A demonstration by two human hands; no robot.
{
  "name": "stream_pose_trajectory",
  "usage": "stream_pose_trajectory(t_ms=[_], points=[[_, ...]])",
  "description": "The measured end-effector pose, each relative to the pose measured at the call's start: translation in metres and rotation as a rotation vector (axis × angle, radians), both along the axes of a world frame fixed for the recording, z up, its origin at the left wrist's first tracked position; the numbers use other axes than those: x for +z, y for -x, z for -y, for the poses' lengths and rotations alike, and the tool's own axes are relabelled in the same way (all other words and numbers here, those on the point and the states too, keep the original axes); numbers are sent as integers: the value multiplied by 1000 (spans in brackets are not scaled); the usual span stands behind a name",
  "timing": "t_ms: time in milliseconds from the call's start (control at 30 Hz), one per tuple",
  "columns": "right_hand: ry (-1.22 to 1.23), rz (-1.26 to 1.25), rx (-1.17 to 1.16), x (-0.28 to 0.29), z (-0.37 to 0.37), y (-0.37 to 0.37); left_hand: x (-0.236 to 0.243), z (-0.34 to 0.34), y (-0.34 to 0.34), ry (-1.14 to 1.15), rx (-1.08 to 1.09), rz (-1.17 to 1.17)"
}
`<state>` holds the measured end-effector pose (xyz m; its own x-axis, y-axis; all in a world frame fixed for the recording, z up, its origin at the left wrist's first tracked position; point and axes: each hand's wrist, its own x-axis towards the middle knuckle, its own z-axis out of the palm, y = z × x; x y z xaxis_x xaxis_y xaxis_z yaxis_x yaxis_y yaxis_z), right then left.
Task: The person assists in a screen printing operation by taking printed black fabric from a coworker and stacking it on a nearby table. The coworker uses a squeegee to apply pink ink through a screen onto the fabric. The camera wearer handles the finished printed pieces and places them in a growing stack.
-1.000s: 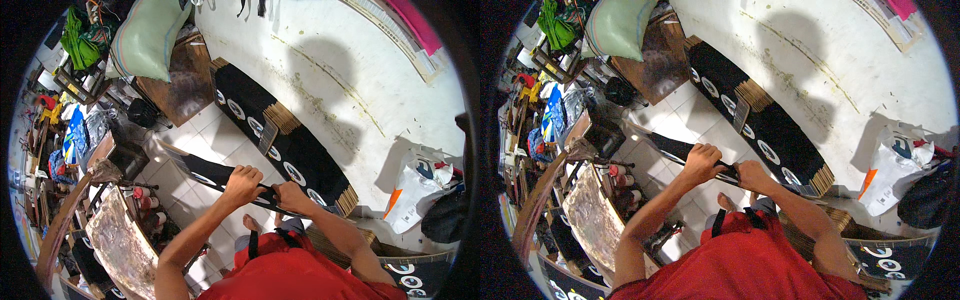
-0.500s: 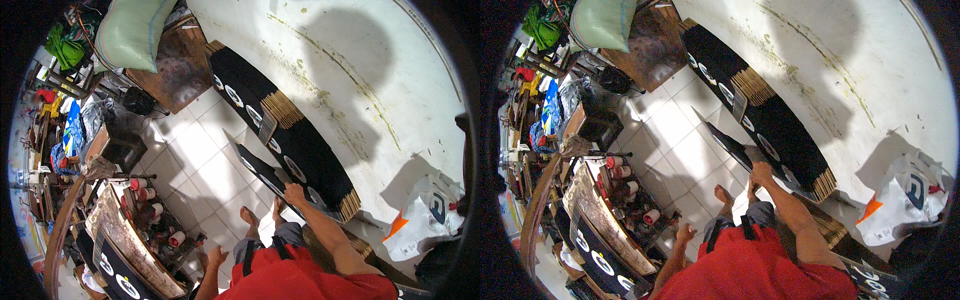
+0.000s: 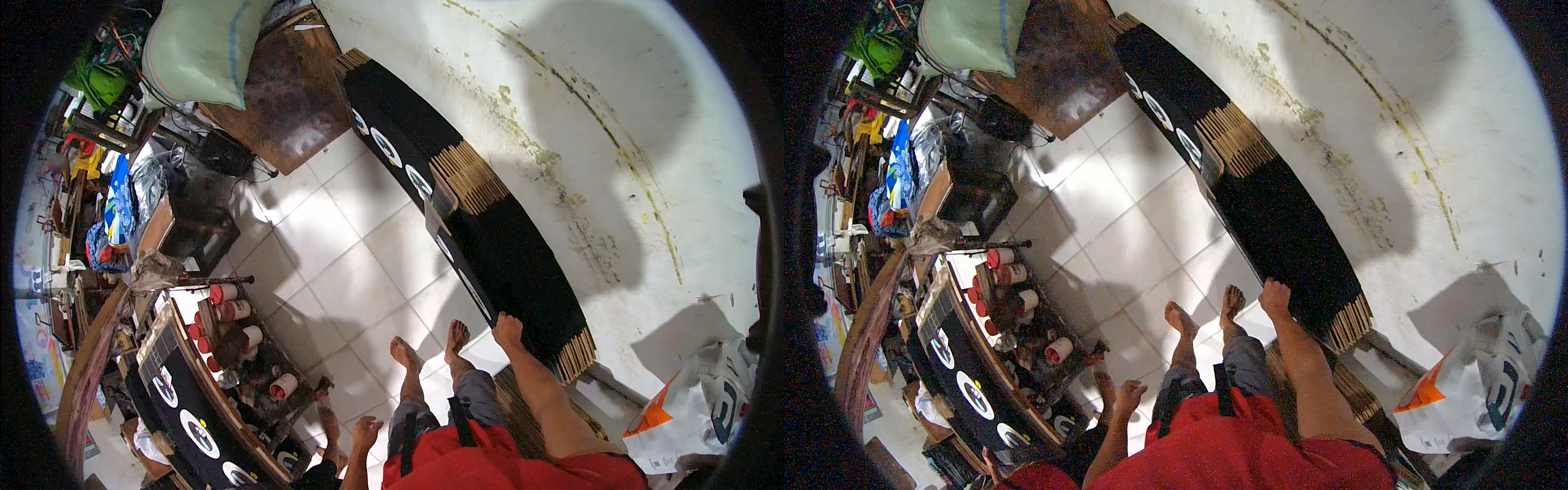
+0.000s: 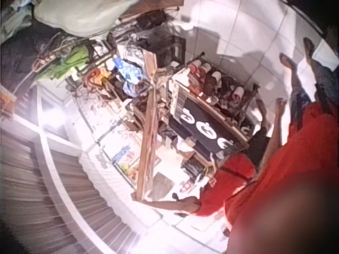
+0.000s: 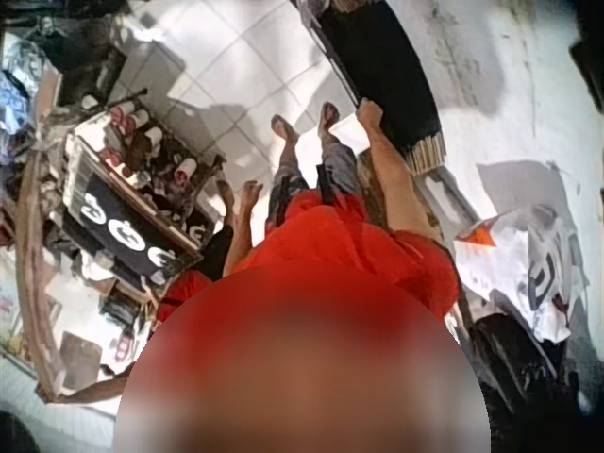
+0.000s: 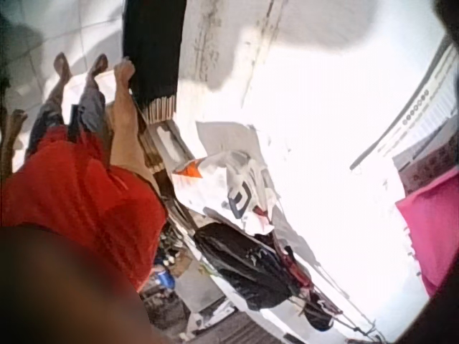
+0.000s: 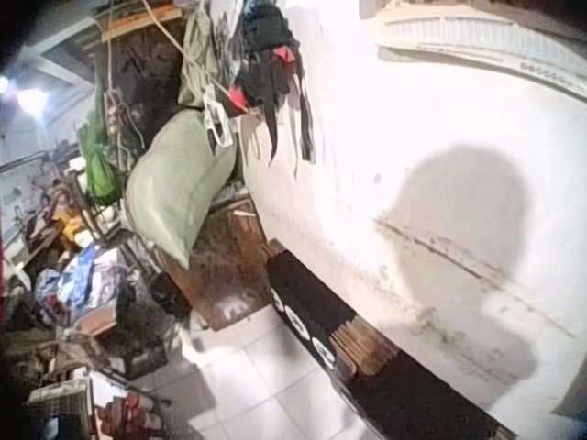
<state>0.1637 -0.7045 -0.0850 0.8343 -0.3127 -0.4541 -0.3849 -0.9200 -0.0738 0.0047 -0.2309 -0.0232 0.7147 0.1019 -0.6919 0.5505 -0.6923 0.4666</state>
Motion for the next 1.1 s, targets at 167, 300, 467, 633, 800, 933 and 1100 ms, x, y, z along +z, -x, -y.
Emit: stream_pose_trajectory(t_ms=[167,300,467,633,800,933,1100], points=[[17,8,-26,-10,15,-20,-7,13,-15,-5,44,13],[72,36,-3,-9,26,-31,2,20,-15,-19,19,-3],[117,124,-8,-2,36,-44,6,20,-1,-90,-56,-71],[119,97,-24,4,44,-50,6,19,10,-97,32,-114],[182,151,-5,0,49,-50,12,24,6,-83,133,-142],[148,146,-4,-3,52,-50,15,26,0,-67,83,-120],[149,128,-10,-5,56,-50,17,28,-2,-39,130,-118]])
